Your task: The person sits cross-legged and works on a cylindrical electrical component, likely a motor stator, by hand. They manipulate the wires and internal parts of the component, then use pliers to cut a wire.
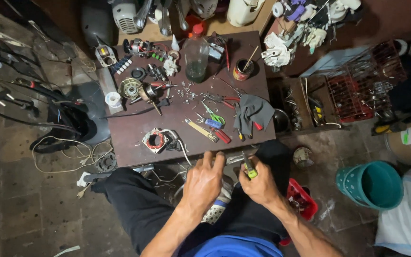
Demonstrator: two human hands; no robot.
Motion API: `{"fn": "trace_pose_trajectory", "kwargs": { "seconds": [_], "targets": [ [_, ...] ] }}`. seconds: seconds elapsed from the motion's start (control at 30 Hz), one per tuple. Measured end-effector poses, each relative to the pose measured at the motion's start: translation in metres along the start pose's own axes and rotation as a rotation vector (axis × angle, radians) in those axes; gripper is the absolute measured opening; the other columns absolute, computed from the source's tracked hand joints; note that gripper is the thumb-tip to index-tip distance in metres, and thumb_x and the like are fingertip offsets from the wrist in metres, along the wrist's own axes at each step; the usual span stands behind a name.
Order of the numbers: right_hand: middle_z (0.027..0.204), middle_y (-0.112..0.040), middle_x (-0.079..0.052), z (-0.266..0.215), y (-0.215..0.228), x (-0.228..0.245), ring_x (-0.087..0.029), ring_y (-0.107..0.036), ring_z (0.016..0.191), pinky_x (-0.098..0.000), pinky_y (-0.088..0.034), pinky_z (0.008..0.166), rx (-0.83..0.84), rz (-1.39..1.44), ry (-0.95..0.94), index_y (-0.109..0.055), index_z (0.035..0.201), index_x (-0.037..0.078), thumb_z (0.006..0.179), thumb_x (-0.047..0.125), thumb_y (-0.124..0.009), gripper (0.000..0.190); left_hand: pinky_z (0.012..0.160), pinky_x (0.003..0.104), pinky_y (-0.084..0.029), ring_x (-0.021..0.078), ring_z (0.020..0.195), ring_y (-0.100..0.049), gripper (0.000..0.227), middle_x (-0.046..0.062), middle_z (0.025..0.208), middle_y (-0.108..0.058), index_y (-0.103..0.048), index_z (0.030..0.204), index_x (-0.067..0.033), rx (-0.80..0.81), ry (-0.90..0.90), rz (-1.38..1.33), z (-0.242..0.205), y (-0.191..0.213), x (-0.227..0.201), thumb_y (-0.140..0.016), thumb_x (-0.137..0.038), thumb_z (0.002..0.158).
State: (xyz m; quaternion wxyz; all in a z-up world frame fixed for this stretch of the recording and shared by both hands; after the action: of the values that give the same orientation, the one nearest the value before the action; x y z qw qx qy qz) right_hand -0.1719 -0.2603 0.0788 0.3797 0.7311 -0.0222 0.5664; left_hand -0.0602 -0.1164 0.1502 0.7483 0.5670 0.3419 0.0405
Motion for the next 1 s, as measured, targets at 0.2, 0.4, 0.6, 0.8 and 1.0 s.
{"fn": "trace_pose_trajectory", "kwargs": {
  "seconds": [0.2,0.4,0.6,0.8,1.0],
  "targets": [
    [0.052,-0.055,-0.008,0.000,-0.005,0.001,-0.016,-0.052,0.047,-0.0294,-0.042,0.043,-0.009,0.063,0.067,-0.060,0.070,0.008,0.079,0.002,-0.060,0.010,0.057,0.061,-0.057,0.0494,0.072,-0.069,0.038,0.020,0.104,-0.054,-0.049,0.128,-0.0052,0.102,0.028,-0.079,-0.011,-0.040,0.024,-0.039,-0.005,0.091],
    [0.050,-0.047,-0.001,-0.007,-0.010,-0.018,-0.014,-0.045,0.044,-0.0285,-0.038,0.040,0.104,0.263,0.108,-0.059,0.064,0.010,0.062,0.000,-0.064,0.011,0.060,0.064,-0.057,0.0530,0.067,-0.068,0.038,0.016,0.109,-0.053,-0.047,0.126,-0.0112,0.174,-0.034,-0.114,-0.008,-0.041,0.031,-0.039,-0.009,0.089],
    [0.053,-0.049,-0.001,-0.017,-0.022,-0.028,-0.012,-0.046,0.047,-0.0261,-0.037,0.042,0.173,0.376,0.105,-0.060,0.067,0.007,0.059,-0.003,-0.064,0.014,0.060,0.059,-0.058,0.0478,0.065,-0.070,0.037,0.009,0.103,-0.053,-0.049,0.126,-0.0131,0.178,-0.171,-0.078,-0.009,-0.036,0.038,-0.037,-0.015,0.091],
    [0.054,-0.051,-0.001,-0.018,-0.027,-0.022,-0.011,-0.045,0.047,-0.0268,-0.035,0.042,0.238,0.438,0.106,-0.061,0.066,0.007,0.057,-0.002,-0.067,0.014,0.063,0.058,-0.059,0.0447,0.067,-0.071,0.034,0.009,0.104,-0.053,-0.051,0.124,-0.0129,0.179,-0.214,-0.089,-0.011,-0.042,0.046,-0.039,-0.015,0.093],
    [0.095,-0.052,-0.003,-0.017,-0.011,0.020,-0.017,-0.052,0.084,-0.0351,-0.046,0.083,0.239,0.123,-0.106,-0.045,0.112,0.012,0.083,0.013,-0.067,0.037,0.039,0.053,-0.039,0.0411,0.052,-0.059,0.027,0.010,0.091,-0.061,-0.057,0.108,-0.0110,0.016,-0.118,-0.095,0.002,0.003,0.033,-0.056,-0.006,0.081]
  ]
}}
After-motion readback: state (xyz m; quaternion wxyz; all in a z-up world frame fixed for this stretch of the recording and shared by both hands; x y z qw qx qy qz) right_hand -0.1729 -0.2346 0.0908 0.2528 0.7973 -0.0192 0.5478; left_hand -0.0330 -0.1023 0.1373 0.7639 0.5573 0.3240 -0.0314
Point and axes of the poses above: each hand's wrist, its own z-axis towards the middle knuckle, its own y-axis out of the back of the hand, x = y × z, the point moved 4 cm from there along z, towards the middle knuckle
